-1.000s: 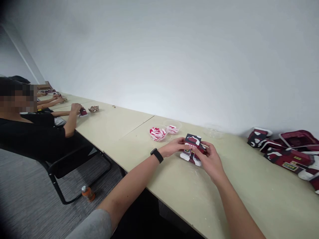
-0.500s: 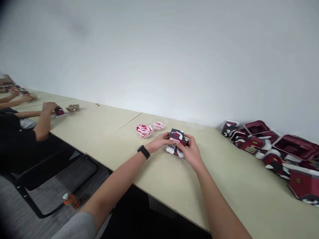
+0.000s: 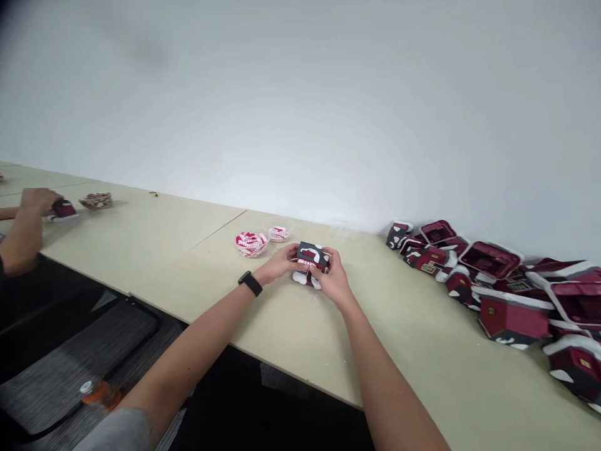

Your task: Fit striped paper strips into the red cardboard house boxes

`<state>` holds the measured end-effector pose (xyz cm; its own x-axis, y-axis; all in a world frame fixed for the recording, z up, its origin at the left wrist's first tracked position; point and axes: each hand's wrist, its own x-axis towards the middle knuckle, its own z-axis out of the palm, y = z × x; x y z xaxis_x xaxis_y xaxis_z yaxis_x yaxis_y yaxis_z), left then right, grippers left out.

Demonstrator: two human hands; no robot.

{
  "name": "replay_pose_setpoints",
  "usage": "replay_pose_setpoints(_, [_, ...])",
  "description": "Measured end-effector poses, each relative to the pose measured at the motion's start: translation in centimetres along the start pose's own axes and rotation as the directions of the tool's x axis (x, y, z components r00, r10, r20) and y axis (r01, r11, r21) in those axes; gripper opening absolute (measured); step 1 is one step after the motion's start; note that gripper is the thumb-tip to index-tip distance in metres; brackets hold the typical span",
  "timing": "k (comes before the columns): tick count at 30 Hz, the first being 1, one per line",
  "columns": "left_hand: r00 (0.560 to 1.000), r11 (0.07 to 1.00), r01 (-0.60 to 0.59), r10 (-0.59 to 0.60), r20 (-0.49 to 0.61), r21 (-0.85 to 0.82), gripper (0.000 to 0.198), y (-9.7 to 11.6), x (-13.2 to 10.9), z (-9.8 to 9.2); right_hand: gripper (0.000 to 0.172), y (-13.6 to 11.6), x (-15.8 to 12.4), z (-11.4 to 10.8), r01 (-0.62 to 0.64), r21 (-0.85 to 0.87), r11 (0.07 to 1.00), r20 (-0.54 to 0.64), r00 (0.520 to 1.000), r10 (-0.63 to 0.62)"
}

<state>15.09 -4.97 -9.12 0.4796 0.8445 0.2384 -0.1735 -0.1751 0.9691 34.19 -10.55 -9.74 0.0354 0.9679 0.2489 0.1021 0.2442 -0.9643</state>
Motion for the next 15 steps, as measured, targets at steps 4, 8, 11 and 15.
replay_pose_setpoints(4, [1.000,1.000,0.007,-0.007,-0.001,0.016,0.068,0.5,-0.2,0.2,0.071,0.0,0.1,0.0,-0.009,-0.007,1.000,0.014,1.000,0.009])
replay_pose_setpoints(8, [1.000,0.999,0.011,-0.011,-0.009,0.039,0.066,0.9,-0.3,0.4,0.074,0.2,0.1,-0.1,0.001,-0.047,0.999,0.012,1.000,-0.001])
replay_pose_setpoints(11, [1.000,0.997,0.014,-0.014,-0.008,0.076,0.063,1.1,-0.4,0.4,0.073,0.1,0.0,-0.1,0.007,-0.080,0.997,0.034,0.999,-0.005])
replay_pose_setpoints(15, [0.999,0.992,0.029,-0.031,0.012,0.126,0.058,1.1,-0.4,0.3,0.070,-0.3,-0.2,-0.2,-0.017,-0.140,0.990,0.065,0.998,0.026])
